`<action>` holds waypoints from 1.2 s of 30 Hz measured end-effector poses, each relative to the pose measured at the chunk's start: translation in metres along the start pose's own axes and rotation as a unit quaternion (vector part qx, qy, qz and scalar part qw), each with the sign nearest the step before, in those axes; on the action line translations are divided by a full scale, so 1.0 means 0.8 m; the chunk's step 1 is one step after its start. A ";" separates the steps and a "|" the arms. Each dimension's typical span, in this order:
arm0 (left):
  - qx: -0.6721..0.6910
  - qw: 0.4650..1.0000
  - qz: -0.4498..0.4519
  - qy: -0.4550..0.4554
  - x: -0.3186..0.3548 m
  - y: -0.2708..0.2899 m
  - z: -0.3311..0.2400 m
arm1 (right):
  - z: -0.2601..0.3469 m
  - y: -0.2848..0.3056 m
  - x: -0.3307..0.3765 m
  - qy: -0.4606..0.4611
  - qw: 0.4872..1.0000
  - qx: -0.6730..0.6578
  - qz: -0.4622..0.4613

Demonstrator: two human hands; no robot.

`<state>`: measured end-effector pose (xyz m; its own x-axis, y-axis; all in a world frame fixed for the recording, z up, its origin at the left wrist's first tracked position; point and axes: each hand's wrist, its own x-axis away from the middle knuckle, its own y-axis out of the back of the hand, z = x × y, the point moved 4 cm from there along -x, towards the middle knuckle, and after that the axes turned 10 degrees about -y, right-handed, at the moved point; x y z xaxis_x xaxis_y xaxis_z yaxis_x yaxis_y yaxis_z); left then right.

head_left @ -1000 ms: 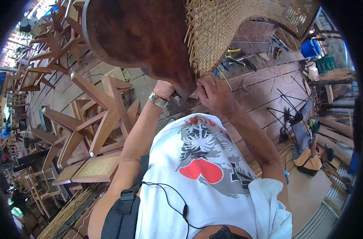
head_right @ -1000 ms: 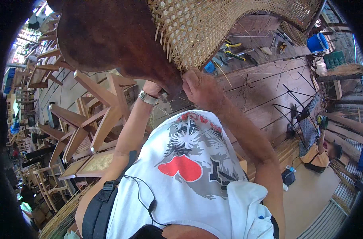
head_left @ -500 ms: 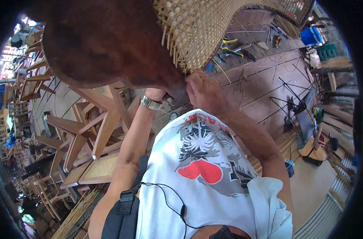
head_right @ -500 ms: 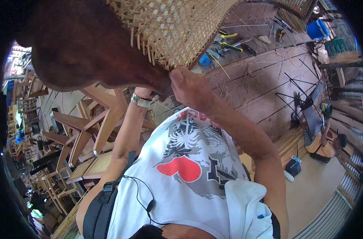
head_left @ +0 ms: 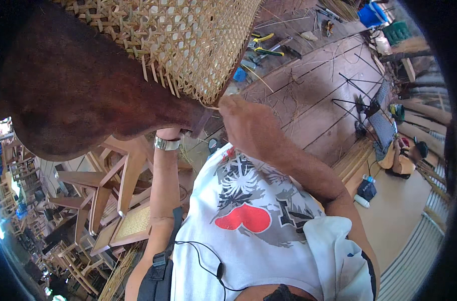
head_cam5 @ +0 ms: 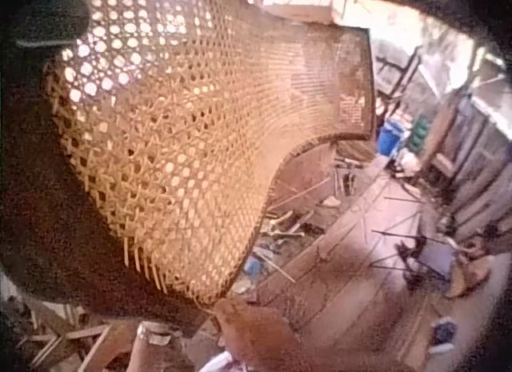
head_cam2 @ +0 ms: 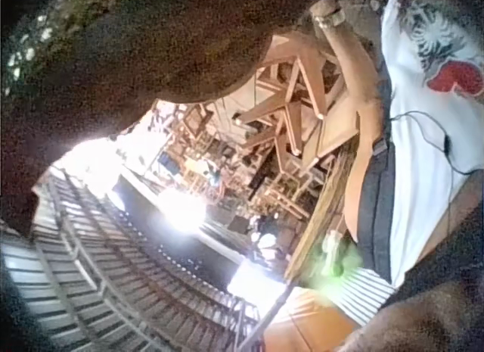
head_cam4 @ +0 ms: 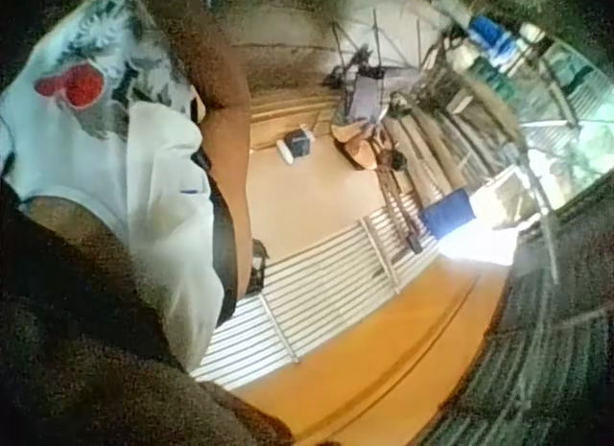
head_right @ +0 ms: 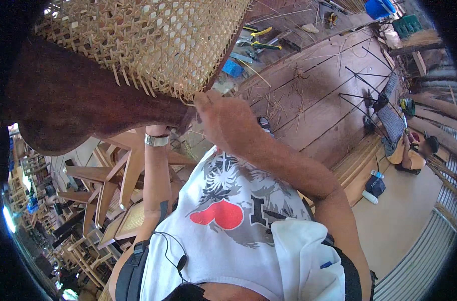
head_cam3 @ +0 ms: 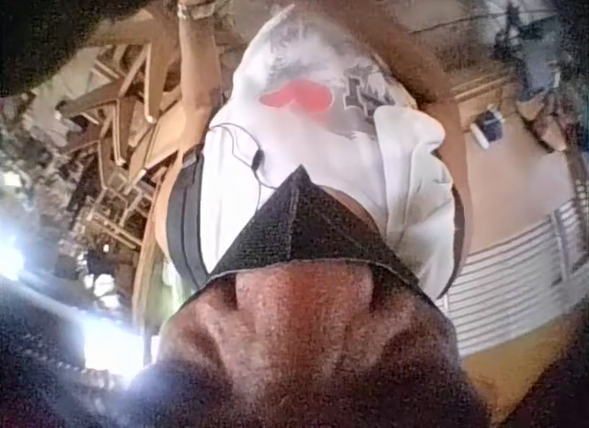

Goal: Repairing or weaving the cane mesh on a wooden chair frame using strips of rattan.

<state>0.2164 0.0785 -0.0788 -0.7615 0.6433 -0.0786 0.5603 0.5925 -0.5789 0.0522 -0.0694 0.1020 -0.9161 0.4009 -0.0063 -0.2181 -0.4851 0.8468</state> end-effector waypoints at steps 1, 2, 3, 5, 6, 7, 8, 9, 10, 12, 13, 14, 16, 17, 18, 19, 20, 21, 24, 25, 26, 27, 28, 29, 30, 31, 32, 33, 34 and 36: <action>-0.026 0.999 -0.023 -0.015 0.003 -0.002 -0.007 | -0.004 0.002 0.002 0.003 1.000 -0.004 0.003; -0.054 0.997 -0.047 -0.032 0.007 -0.004 -0.016 | -0.003 0.009 0.006 0.035 0.997 -0.060 -0.033; -0.082 0.993 -0.073 -0.050 0.012 -0.006 -0.027 | -0.003 0.016 0.011 0.068 0.988 -0.119 -0.069; -0.115 0.986 -0.103 -0.066 0.025 -0.022 -0.047 | -0.012 0.016 0.028 0.069 0.988 -0.138 -0.030; -0.178 0.965 -0.159 -0.113 0.036 -0.031 -0.066 | -0.017 0.010 0.031 0.067 0.986 -0.153 0.006; -0.237 0.936 -0.207 -0.155 0.048 -0.045 -0.080 | -0.028 0.000 0.034 0.065 0.985 -0.158 0.005; -0.241 0.936 -0.207 -0.153 0.063 -0.059 -0.084 | -0.043 -0.026 0.036 0.035 0.981 -0.167 0.095; -0.266 0.915 -0.263 -0.151 0.084 -0.070 -0.089 | -0.056 -0.046 0.037 0.005 0.968 -0.175 0.182; -0.288 0.892 -0.316 -0.147 0.101 -0.082 -0.093 | -0.062 -0.052 0.030 -0.001 0.968 -0.178 0.180; -0.314 0.902 -0.275 -0.114 0.122 -0.126 -0.094 | -0.070 -0.076 0.018 -0.104 0.913 -0.235 0.316; -0.339 0.908 -0.232 -0.083 0.122 -0.147 -0.086 | -0.071 -0.089 0.017 -0.038 0.927 -0.244 0.283; -0.337 0.910 -0.226 -0.081 0.121 -0.158 -0.080 | -0.072 -0.104 0.017 0.032 0.934 -0.253 0.249; -0.478 0.846 -0.228 -0.068 0.117 -0.170 -0.078 | -0.068 -0.121 0.019 0.045 0.925 -0.268 0.264; -0.559 0.794 -0.222 -0.088 0.112 -0.185 -0.083 | -0.069 -0.122 0.022 0.065 0.914 -0.282 0.284; -0.558 0.796 -0.216 -0.088 0.107 -0.194 -0.078 | -0.080 -0.117 0.023 0.061 0.915 -0.283 0.281; -0.543 0.804 -0.223 -0.090 0.106 -0.200 -0.077 | -0.086 -0.112 0.023 0.072 0.909 -0.302 0.277; -0.528 0.812 -0.230 -0.093 0.106 -0.204 -0.076 | -0.094 -0.108 0.022 0.082 0.902 -0.322 0.274; -0.448 0.858 -0.243 -0.068 0.109 -0.189 -0.062 | -0.109 -0.105 0.019 0.083 0.902 -0.323 0.275; -0.347 0.903 -0.252 -0.038 0.118 -0.166 -0.036 | -0.185 -0.113 -0.002 0.072 0.915 -0.281 0.282; -0.351 0.901 -0.252 -0.038 0.115 -0.177 -0.036 | -0.221 -0.126 -0.006 0.051 0.927 -0.265 0.261; -0.352 0.887 -0.298 -0.018 0.113 -0.190 -0.037 | -0.267 -0.147 -0.013 -0.001 0.944 -0.265 0.195; -0.351 0.872 -0.342 0.003 0.111 -0.201 -0.035 | -0.310 -0.159 -0.019 -0.055 0.955 -0.262 0.126; -0.353 0.869 -0.347 0.001 0.110 -0.212 -0.034 | -0.338 -0.154 -0.027 -0.156 0.957 -0.220 0.103; -0.319 0.867 -0.382 -0.039 0.109 -0.223 -0.037 | -0.362 -0.144 -0.034 -0.256 0.948 -0.174 0.078; -0.285 0.861 -0.415 -0.079 0.110 -0.230 -0.038 | -0.392 -0.171 -0.047 -0.254 0.947 -0.177 0.082; -0.301 0.868 -0.380 -0.105 0.108 -0.231 -0.039 | -0.439 -0.204 -0.053 -0.251 0.961 -0.110 -0.033; -0.305 0.867 -0.380 -0.103 0.113 -0.223 -0.042 | -0.459 -0.222 -0.053 -0.240 0.960 -0.042 -0.140; -0.354 0.855 -0.368 -0.088 0.121 -0.212 -0.046 | -0.455 -0.225 -0.056 -0.239 0.961 -0.046 -0.134; -0.399 0.843 -0.352 -0.073 0.125 -0.209 -0.048 | -0.449 -0.226 -0.063 -0.250 0.954 -0.151 -0.066; -0.407 0.826 -0.384 -0.070 0.142 -0.205 -0.045 | -0.433 -0.215 -0.070 -0.254 0.932 -0.258 0.010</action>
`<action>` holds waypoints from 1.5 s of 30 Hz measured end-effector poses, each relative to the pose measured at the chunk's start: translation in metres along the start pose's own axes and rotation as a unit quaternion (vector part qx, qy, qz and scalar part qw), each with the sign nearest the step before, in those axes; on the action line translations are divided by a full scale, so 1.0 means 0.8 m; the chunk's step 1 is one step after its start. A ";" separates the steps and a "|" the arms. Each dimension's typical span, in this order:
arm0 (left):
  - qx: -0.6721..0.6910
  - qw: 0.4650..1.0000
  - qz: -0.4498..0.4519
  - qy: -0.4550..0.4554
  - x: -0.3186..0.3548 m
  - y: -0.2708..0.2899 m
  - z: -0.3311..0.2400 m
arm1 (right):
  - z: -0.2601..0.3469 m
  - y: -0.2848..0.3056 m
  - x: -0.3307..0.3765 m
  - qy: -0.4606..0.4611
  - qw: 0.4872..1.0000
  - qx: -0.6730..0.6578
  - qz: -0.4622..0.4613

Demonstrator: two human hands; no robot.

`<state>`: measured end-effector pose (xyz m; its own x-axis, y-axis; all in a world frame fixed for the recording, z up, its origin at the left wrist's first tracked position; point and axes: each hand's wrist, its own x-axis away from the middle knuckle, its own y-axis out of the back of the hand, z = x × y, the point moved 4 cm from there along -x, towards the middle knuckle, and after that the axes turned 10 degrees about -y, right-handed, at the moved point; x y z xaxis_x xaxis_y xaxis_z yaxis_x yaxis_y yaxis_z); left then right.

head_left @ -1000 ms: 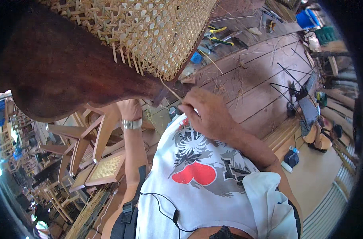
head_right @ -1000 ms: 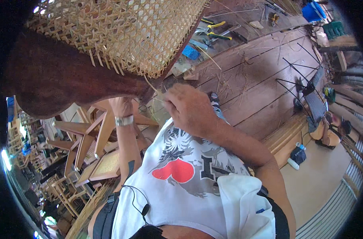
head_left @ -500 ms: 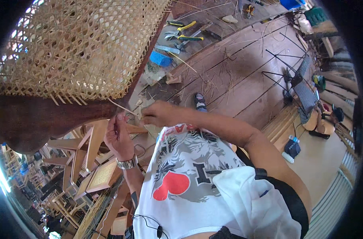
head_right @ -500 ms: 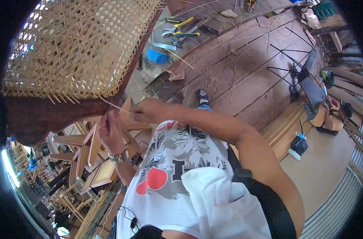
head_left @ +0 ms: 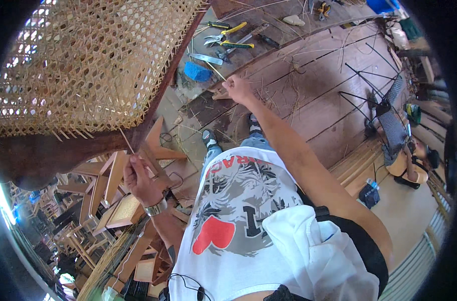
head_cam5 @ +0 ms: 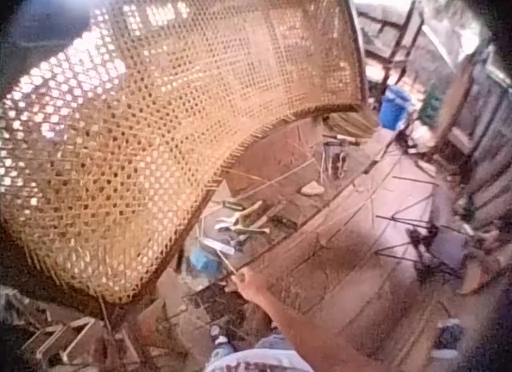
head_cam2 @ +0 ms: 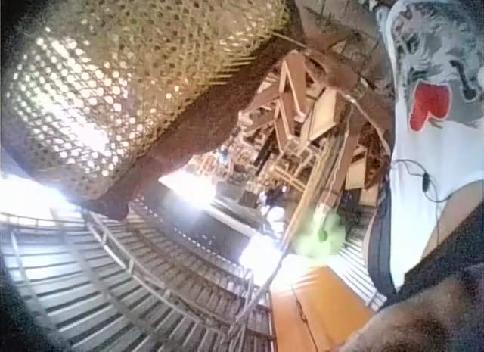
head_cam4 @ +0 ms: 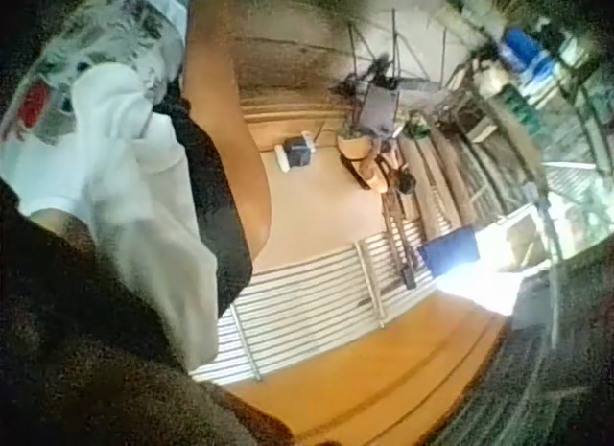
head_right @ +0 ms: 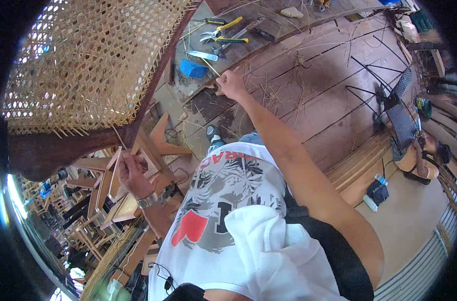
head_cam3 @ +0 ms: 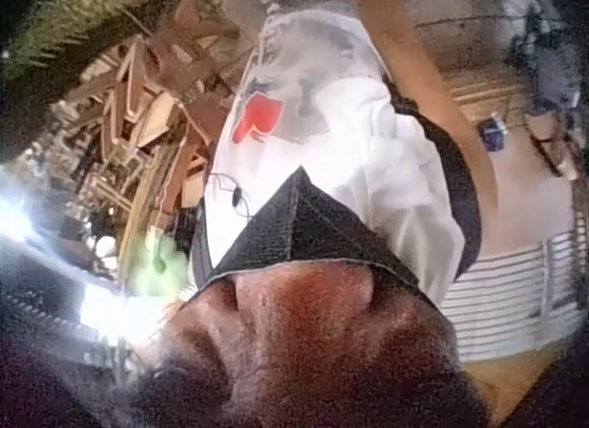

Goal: Repairing or weaving the cane mesh on a wooden chair frame using strips of rattan.

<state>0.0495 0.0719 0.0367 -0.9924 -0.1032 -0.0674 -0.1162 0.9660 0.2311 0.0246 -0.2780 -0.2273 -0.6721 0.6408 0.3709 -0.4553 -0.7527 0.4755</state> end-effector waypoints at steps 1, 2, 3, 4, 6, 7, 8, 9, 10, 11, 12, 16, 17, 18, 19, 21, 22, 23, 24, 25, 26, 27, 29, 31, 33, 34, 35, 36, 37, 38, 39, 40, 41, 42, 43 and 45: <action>-0.002 0.999 0.024 -0.038 0.007 0.009 0.022 | 0.013 0.006 0.007 0.007 0.999 0.037 0.008; -0.003 0.996 0.052 -0.075 0.015 0.013 0.041 | 0.018 0.010 0.013 0.011 0.997 0.074 0.013; -0.022 0.996 0.068 -0.061 0.030 0.008 0.054 | 0.008 0.012 0.015 0.009 0.997 0.074 0.013; -0.054 0.993 0.099 -0.023 0.045 0.010 0.081 | -0.008 0.011 0.017 -0.006 0.998 0.050 0.040; -0.075 0.985 0.142 0.067 0.076 0.011 0.143 | -0.026 0.019 0.026 -0.018 0.997 0.029 0.072; -0.061 0.979 0.157 0.117 0.090 0.006 0.164 | -0.037 0.021 0.037 -0.084 0.984 -0.078 0.139; -0.059 0.979 0.155 0.119 0.097 -0.007 0.158 | -0.047 0.022 0.048 -0.151 0.950 -0.184 0.201; -0.070 0.966 0.207 0.139 0.102 -0.029 0.155 | -0.053 0.029 0.053 -0.150 0.951 -0.181 0.201; -0.081 0.950 0.256 0.158 0.106 -0.051 0.153 | -0.060 0.033 0.059 -0.176 0.938 -0.213 0.208; -0.068 0.944 0.279 0.162 0.106 -0.069 0.164 | -0.062 0.037 0.062 -0.201 0.925 -0.243 0.213; -0.054 0.937 0.302 0.165 0.104 -0.090 0.175 | -0.060 0.042 0.060 -0.199 0.926 -0.240 0.213; 0.018 0.929 0.304 0.209 0.085 -0.202 0.173 | -0.056 0.050 0.036 -0.195 0.932 -0.205 0.228; 0.050 0.922 0.289 0.252 0.080 -0.229 0.180 | -0.052 0.047 0.028 -0.177 0.932 -0.209 0.237; 0.081 0.913 0.271 0.294 0.071 -0.255 0.189 | -0.041 0.048 0.029 -0.174 0.933 -0.206 0.238; 0.141 0.891 0.256 0.348 0.061 -0.276 0.208 | -0.022 0.046 0.038 -0.191 0.926 -0.191 0.264; 0.203 0.861 0.245 0.397 0.046 -0.317 0.243 | -0.011 0.041 0.048 -0.207 0.921 -0.174 0.282; 0.233 0.847 0.265 0.398 0.040 -0.337 0.255 | -0.015 0.034 0.047 -0.195 0.921 -0.166 0.294; 0.260 0.831 0.285 0.401 0.037 -0.353 0.258 | -0.015 0.032 0.048 -0.186 0.920 -0.159 0.306; 0.263 0.830 0.285 0.401 0.032 -0.363 0.262 | -0.015 0.031 0.046 -0.186 0.921 -0.157 0.305; 0.227 0.863 0.283 0.353 0.026 -0.373 0.256 | -0.014 0.034 0.044 -0.160 0.931 -0.122 0.304; 0.191 0.891 0.278 0.302 0.021 -0.380 0.251 | -0.012 0.037 0.042 -0.134 0.939 -0.085 0.305; 0.201 0.890 0.262 0.315 0.019 -0.382 0.248 | -0.025 0.030 0.031 -0.127 0.938 -0.080 0.311; 0.125 0.910 0.289 0.269 0.011 -0.368 0.249 | 0.002 0.043 0.029 -0.005 0.986 0.007 0.169; 0.045 0.923 0.313 0.219 0.010 -0.353 0.247 | 0.042 0.061 0.027 0.119 0.989 0.089 0.018; 0.071 0.934 0.287 0.203 0.025 -0.330 0.245 | 0.070 0.063 0.031 0.296 0.939 0.168 -0.043; 0.083 0.939 0.273 0.192 0.029 -0.318 0.242 | 0.072 0.061 0.026 0.295 0.940 0.166 -0.041; 0.051 0.937 0.287 0.191 0.031 -0.301 0.246 | 0.073 0.049 0.020 0.302 0.911 0.279 -0.030; 0.048 0.938 0.283 0.192 0.038 -0.288 0.249 | 0.073 0.038 0.014 0.307 0.869 0.388 -0.018; 0.096 0.938 0.248 0.224 0.046 -0.275 0.239 | 0.068 0.033 0.006 0.306 0.870 0.386 -0.015; 0.144 0.934 0.207 0.252 0.052 -0.261 0.234 | 0.067 0.026 -0.003 0.324 0.856 0.399 -0.053; 0.143 0.939 0.212 0.232 0.052 -0.248 0.239 | 0.068 0.020 -0.014 0.340 0.841 0.411 -0.091; 0.140 0.941 0.205 0.232 0.052 -0.236 0.235 | 0.073 0.012 -0.020 0.344 0.842 0.407 -0.086; 0.163 0.944 0.178 0.227 0.051 -0.225 0.231 | 0.077 0.006 -0.030 0.319 0.852 0.406 -0.085; 0.187 0.945 0.153 0.221 0.051 -0.216 0.226 | 0.080 0.003 -0.038 0.292 0.862 0.405 -0.085; 0.211 0.938 0.124 0.245 0.052 -0.205 0.220 | 0.091 0.000 -0.040 0.278 0.880 0.376 -0.084; 0.189 0.944 0.115 0.244 0.053 -0.186 0.218 | 0.105 -0.005 -0.027 0.246 0.910 0.323 -0.089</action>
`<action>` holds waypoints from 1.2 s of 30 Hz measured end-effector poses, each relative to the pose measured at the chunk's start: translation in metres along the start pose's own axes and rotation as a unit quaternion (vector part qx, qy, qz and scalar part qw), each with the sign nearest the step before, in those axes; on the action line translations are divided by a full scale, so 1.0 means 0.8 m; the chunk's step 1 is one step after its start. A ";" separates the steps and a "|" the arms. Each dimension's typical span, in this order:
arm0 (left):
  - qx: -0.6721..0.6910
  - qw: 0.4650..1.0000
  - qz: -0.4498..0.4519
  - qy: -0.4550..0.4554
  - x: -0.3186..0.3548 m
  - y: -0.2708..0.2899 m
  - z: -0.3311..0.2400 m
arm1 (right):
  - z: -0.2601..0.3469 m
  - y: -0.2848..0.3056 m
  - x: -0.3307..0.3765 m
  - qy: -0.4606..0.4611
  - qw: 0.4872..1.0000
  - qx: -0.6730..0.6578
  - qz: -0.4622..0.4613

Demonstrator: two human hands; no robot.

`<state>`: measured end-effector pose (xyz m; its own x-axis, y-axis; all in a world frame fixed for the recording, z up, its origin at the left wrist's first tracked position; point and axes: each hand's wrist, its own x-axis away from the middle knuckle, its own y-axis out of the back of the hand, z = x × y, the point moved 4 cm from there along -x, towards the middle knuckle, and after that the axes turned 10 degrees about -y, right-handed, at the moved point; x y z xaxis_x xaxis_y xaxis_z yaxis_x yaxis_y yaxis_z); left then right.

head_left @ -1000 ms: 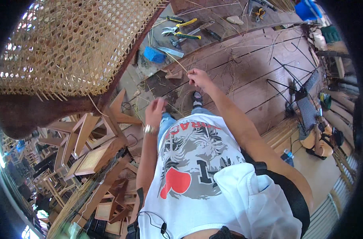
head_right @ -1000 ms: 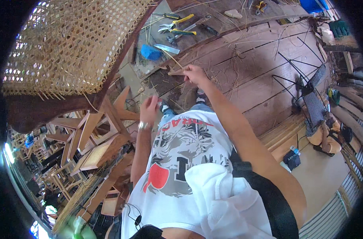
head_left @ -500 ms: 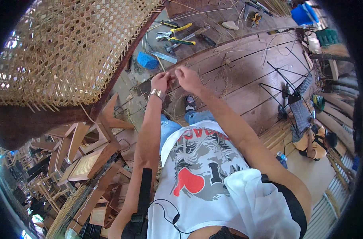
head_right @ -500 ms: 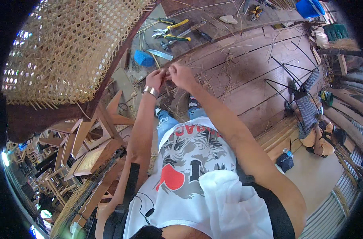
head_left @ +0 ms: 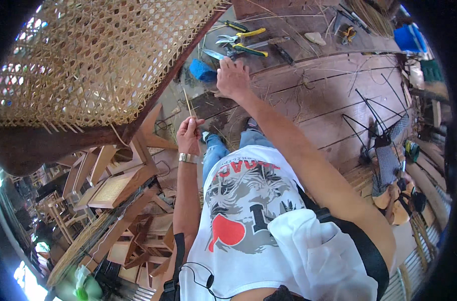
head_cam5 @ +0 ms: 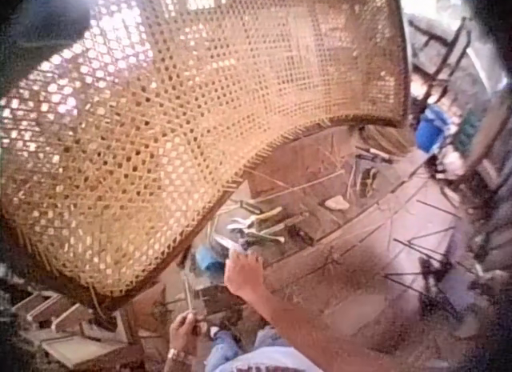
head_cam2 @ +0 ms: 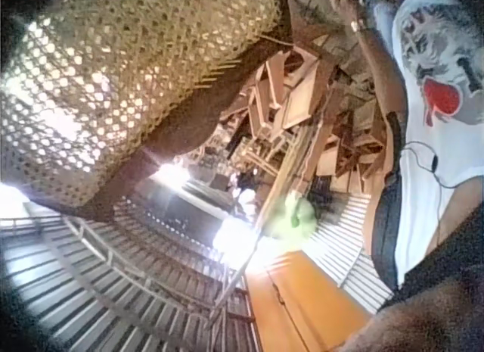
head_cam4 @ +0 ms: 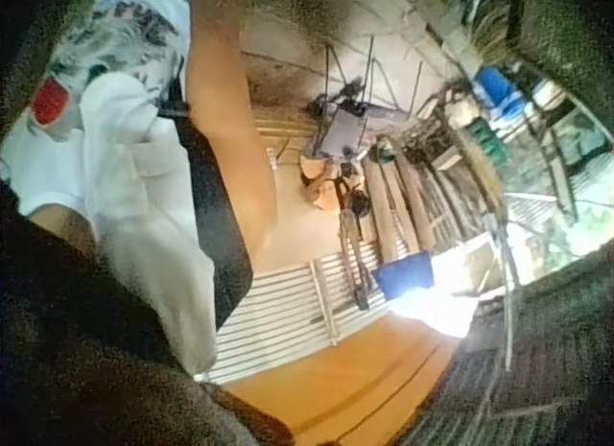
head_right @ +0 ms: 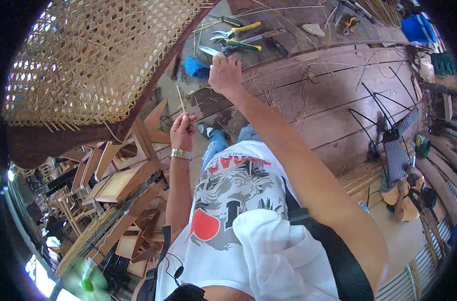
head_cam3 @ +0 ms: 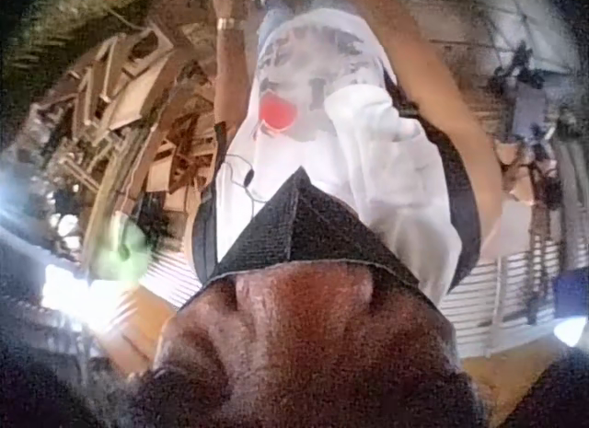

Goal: Repairing or weaving the cane mesh on a wooden chair frame using strips of rattan.

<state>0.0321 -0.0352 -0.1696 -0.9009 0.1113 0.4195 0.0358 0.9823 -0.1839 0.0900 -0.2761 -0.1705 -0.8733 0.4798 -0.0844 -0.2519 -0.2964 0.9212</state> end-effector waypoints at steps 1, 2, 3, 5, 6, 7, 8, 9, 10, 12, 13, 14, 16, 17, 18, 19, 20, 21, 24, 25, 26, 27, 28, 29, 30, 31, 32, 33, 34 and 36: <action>-0.016 1.000 -0.009 0.001 0.002 0.007 -0.003 | 0.010 0.014 0.002 -0.045 0.998 -0.047 -0.007; -0.013 1.000 0.003 0.000 0.005 0.010 -0.006 | 0.023 0.033 0.008 -0.016 0.998 -0.063 -0.023; -0.015 1.000 -0.002 0.000 0.008 0.014 -0.008 | 0.032 0.033 0.006 -0.014 0.998 -0.066 -0.020; -0.015 1.000 0.019 0.010 0.009 0.007 -0.014 | 0.049 0.038 -0.002 0.074 0.985 -0.153 -0.031; -0.018 0.999 0.023 0.012 0.010 0.002 -0.016 | 0.051 0.023 -0.009 0.085 0.989 -0.121 -0.025; -0.032 0.999 0.026 -0.006 0.009 -0.011 -0.019 | 0.039 0.003 -0.023 0.073 0.990 -0.119 -0.031; -0.045 0.998 0.024 -0.023 0.009 -0.017 -0.022 | 0.030 -0.025 -0.035 0.091 0.989 -0.113 0.016; -0.049 0.998 0.035 -0.019 0.002 -0.023 -0.021 | 0.023 -0.042 -0.042 0.106 0.987 -0.106 0.062; -0.086 0.995 0.019 -0.045 -0.010 -0.023 -0.022 | 0.022 -0.040 -0.044 0.075 0.982 -0.170 0.046; -0.156 0.985 -0.022 -0.076 -0.031 -0.026 -0.038 | 0.028 -0.019 -0.035 0.018 0.972 -0.228 0.062; -0.157 0.985 -0.017 -0.075 -0.052 -0.029 -0.041 | 0.023 -0.010 -0.034 -0.036 0.956 -0.281 0.073; -0.249 0.954 -0.002 -0.165 -0.077 -0.043 -0.050 | 0.000 -0.022 -0.030 -0.111 0.939 -0.316 0.074; -0.345 0.888 -0.014 -0.305 -0.118 -0.063 -0.065 | -0.013 -0.012 -0.007 -0.179 0.913 -0.354 0.093; -0.353 0.866 -0.027 -0.354 -0.132 -0.081 -0.074 | -0.025 -0.010 0.005 -0.242 0.882 -0.389 0.112; -0.353 0.867 -0.008 -0.352 -0.147 -0.110 -0.075 | -0.056 -0.024 0.018 -0.256 0.873 -0.409 0.079; -0.358 0.864 0.043 -0.350 -0.161 -0.128 -0.081 | -0.065 -0.023 0.028 -0.258 0.870 -0.413 0.079; -0.361 0.860 0.095 -0.348 -0.176 -0.151 -0.086 | -0.078 -0.019 0.045 -0.268 0.849 -0.448 0.076; -0.361 0.860 0.100 -0.347 -0.186 -0.174 -0.092 | -0.095 -0.013 0.064 -0.281 0.827 -0.481 0.071; -0.325 0.916 0.095 -0.217 -0.227 -0.209 -0.079 | -0.135 0.025 0.107 -0.287 0.738 -0.604 0.089; -0.425 0.864 0.037 -0.267 -0.253 -0.205 -0.072 | -0.150 0.028 0.122 -0.315 0.693 -0.639 0.108; -0.517 0.796 -0.023 -0.313 -0.273 -0.202 -0.068 | -0.163 0.030 0.136 -0.342 0.644 -0.672 0.127; -0.521 0.794 -0.024 -0.314 -0.290 -0.201 -0.063 | -0.169 0.037 0.145 -0.342 0.641 -0.675 0.128; -0.580 0.760 -0.006 -0.294 -0.306 -0.200 -0.056 | -0.173 0.047 0.156 -0.366 0.610 -0.690 0.132; -0.636 0.722 0.017 -0.272 -0.313 -0.205 -0.048 | -0.182 0.055 0.169 -0.394 0.576 -0.704 0.132; -0.613 0.747 0.000 -0.256 -0.319 -0.203 -0.043 | -0.188 0.058 0.177 -0.385 0.579 -0.702 0.154; -0.615 0.746 0.001 -0.256 -0.331 -0.203 -0.043 | -0.192 0.062 0.184 -0.387 0.577 -0.703 0.154; -0.653 0.714 0.021 -0.252 -0.347 -0.204 -0.044 | -0.191 0.063 0.192 -0.398 0.547 -0.716 0.173; -0.690 0.679 0.039 -0.247 -0.359 -0.202 -0.043 | -0.188 0.062 0.198 -0.408 0.517 -0.728 0.193; -0.695 0.689 0.036 -0.203 -0.353 -0.216 -0.047 | -0.188 0.063 0.203 -0.410 0.515 -0.728 0.192; -0.713 0.669 0.074 -0.200 -0.366 -0.222 -0.042 | -0.180 0.059 0.211 -0.412 0.479 -0.746 0.213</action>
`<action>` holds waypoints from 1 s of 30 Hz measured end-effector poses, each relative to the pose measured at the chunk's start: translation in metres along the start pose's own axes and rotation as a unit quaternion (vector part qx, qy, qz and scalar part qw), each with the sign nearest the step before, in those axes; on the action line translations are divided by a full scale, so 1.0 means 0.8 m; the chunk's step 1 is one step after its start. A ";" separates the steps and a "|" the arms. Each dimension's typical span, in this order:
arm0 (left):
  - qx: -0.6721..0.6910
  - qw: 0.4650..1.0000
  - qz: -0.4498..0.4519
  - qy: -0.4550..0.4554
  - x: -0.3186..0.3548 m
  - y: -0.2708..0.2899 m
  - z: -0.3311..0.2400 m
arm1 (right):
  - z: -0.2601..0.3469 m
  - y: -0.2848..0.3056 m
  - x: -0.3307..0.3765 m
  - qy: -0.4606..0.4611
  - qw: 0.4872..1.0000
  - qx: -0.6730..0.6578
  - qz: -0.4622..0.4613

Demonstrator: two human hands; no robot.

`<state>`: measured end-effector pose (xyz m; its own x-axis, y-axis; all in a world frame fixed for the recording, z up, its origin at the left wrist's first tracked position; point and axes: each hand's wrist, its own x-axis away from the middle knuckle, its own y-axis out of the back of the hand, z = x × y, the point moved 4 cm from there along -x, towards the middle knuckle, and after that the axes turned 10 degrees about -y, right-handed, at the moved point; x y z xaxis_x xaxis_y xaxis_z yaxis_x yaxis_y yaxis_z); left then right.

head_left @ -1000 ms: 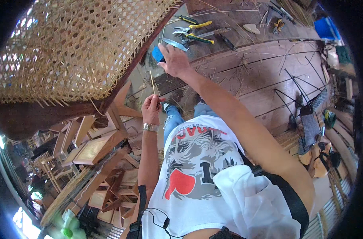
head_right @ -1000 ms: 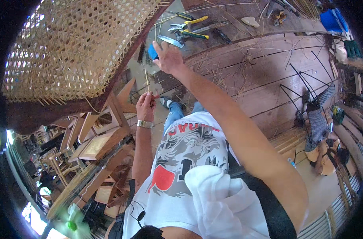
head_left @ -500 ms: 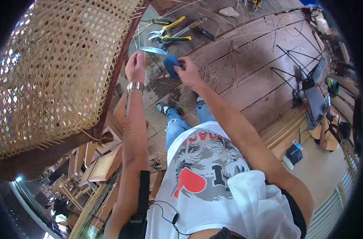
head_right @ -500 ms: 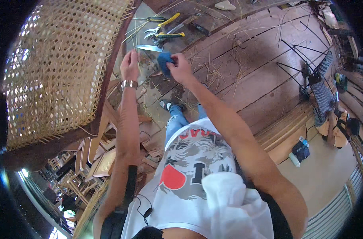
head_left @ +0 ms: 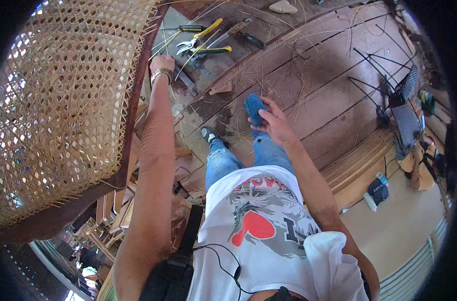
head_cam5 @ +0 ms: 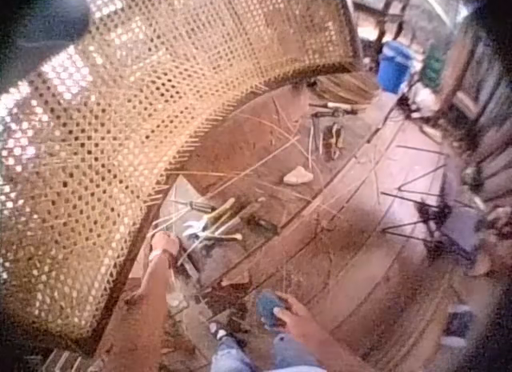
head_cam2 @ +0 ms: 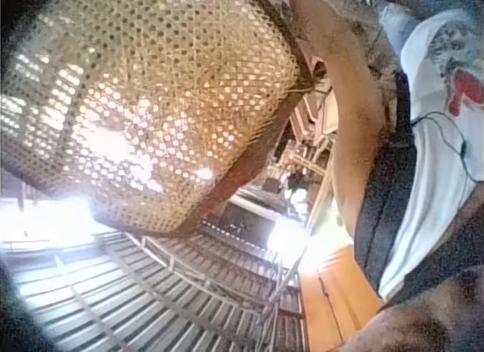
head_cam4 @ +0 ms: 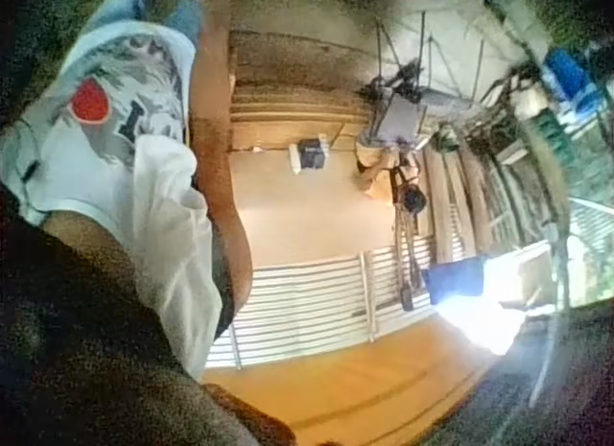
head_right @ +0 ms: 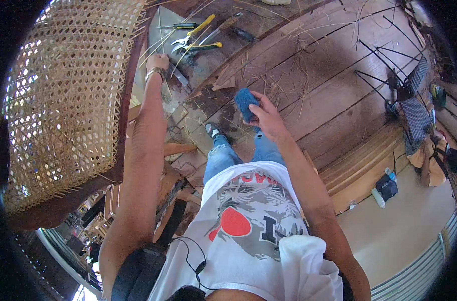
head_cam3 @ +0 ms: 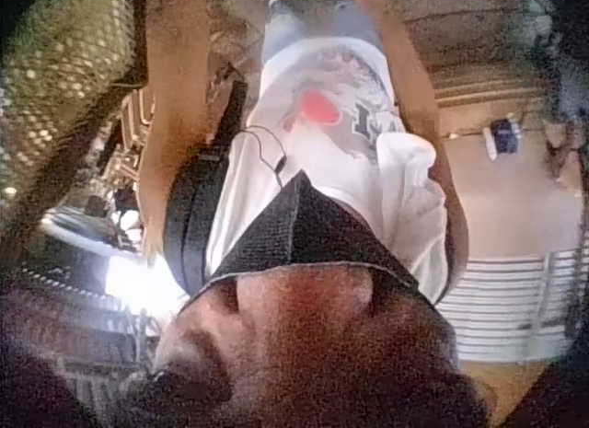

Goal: Repairing or weaving the cane mesh on a wooden chair frame using strips of rattan.

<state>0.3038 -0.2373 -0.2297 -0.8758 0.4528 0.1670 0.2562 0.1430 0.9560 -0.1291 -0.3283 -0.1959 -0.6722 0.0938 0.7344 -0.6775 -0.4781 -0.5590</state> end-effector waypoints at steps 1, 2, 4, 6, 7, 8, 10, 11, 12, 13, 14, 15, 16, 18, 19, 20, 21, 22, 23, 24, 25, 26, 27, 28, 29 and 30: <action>-0.017 0.999 0.031 -0.028 -0.003 0.000 -0.007 | -0.004 -0.003 0.000 0.000 1.000 -0.001 0.000; -0.033 0.997 0.053 -0.043 -0.005 0.003 -0.009 | -0.010 -0.008 -0.001 -0.010 1.000 -0.014 0.011; -0.053 0.995 0.072 -0.054 -0.006 0.011 -0.012 | -0.019 -0.017 -0.005 -0.020 0.999 -0.026 0.021; -0.070 0.991 0.093 -0.066 -0.001 0.012 -0.018 | -0.026 -0.025 -0.007 -0.023 0.998 -0.037 0.054; -0.023 0.999 0.013 -0.033 0.011 0.025 -0.034 | -0.029 -0.023 -0.006 -0.022 0.998 -0.039 0.049; 0.021 0.997 -0.075 0.007 0.020 0.041 -0.034 | -0.031 -0.028 -0.006 -0.034 0.997 -0.043 0.058; 0.033 0.995 -0.092 -0.005 0.010 0.038 -0.019 | -0.035 -0.035 -0.007 -0.049 0.996 -0.045 0.066; 0.045 0.993 -0.107 -0.020 0.005 0.037 -0.011 | -0.037 -0.037 -0.006 -0.052 0.995 -0.049 0.069; 0.043 0.993 -0.103 -0.033 0.001 0.035 -0.004 | -0.038 -0.038 -0.006 -0.055 0.995 -0.053 0.071; 0.045 0.993 -0.100 -0.031 -0.002 0.033 -0.001 | -0.040 -0.035 -0.006 -0.056 0.995 -0.052 0.068; 0.016 0.994 -0.091 -0.057 -0.004 0.032 -0.002 | -0.042 -0.031 -0.006 -0.053 0.996 -0.036 0.066; -0.012 0.993 -0.083 -0.082 -0.006 0.032 -0.005 | -0.043 -0.027 -0.006 -0.050 0.997 -0.020 0.064; -0.024 0.994 -0.063 -0.087 -0.007 0.035 -0.009 | -0.043 -0.025 -0.005 -0.050 0.997 -0.019 0.062; -0.021 0.995 -0.063 -0.077 -0.013 0.029 0.001 | -0.042 -0.022 -0.004 -0.043 0.997 -0.007 0.060; -0.020 0.995 -0.065 -0.066 -0.016 0.027 0.009 | -0.039 -0.022 -0.004 -0.044 0.997 -0.005 0.062; -0.021 0.995 -0.068 -0.062 -0.018 0.026 0.026 | -0.036 -0.025 -0.004 -0.047 0.997 -0.008 0.064; 0.036 0.993 -0.053 -0.095 -0.017 0.023 0.044 | -0.034 -0.028 -0.005 -0.049 0.996 -0.011 0.067; 0.092 0.987 -0.035 -0.130 -0.016 0.023 0.053 | -0.034 -0.031 -0.007 -0.051 0.996 -0.010 0.071; 0.096 0.986 -0.027 -0.136 -0.002 0.028 0.026 | -0.034 -0.025 -0.010 -0.056 0.996 -0.021 0.068; 0.120 0.981 0.039 -0.148 0.020 0.028 0.001 | -0.035 -0.020 -0.013 -0.060 0.996 -0.032 0.066; 0.139 0.974 0.097 -0.152 0.046 0.040 -0.016 | -0.034 -0.022 -0.015 -0.063 0.995 -0.032 0.068; 0.137 0.975 0.091 -0.147 0.059 0.043 -0.012 | -0.032 -0.029 -0.020 -0.059 0.995 -0.026 0.081; 0.288 0.937 0.189 -0.059 0.075 0.029 0.000 | -0.029 -0.037 -0.025 -0.056 0.994 -0.020 0.093; 0.430 0.858 0.280 0.029 0.094 0.016 0.003 | -0.027 -0.042 -0.028 -0.058 0.993 -0.016 0.098; 0.432 0.857 0.279 0.029 0.103 0.014 -0.001 | -0.024 -0.046 -0.031 -0.060 0.993 -0.005 0.104; 0.477 0.834 0.275 0.026 0.113 0.012 -0.007 | -0.021 -0.050 -0.034 -0.062 0.992 0.007 0.110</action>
<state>0.2251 -0.2000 -0.2045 -0.5291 0.6460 0.5503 0.8124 0.5729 0.1085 -0.0888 -0.2971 -0.1998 -0.7604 -0.1219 0.6379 -0.5142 -0.4870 -0.7060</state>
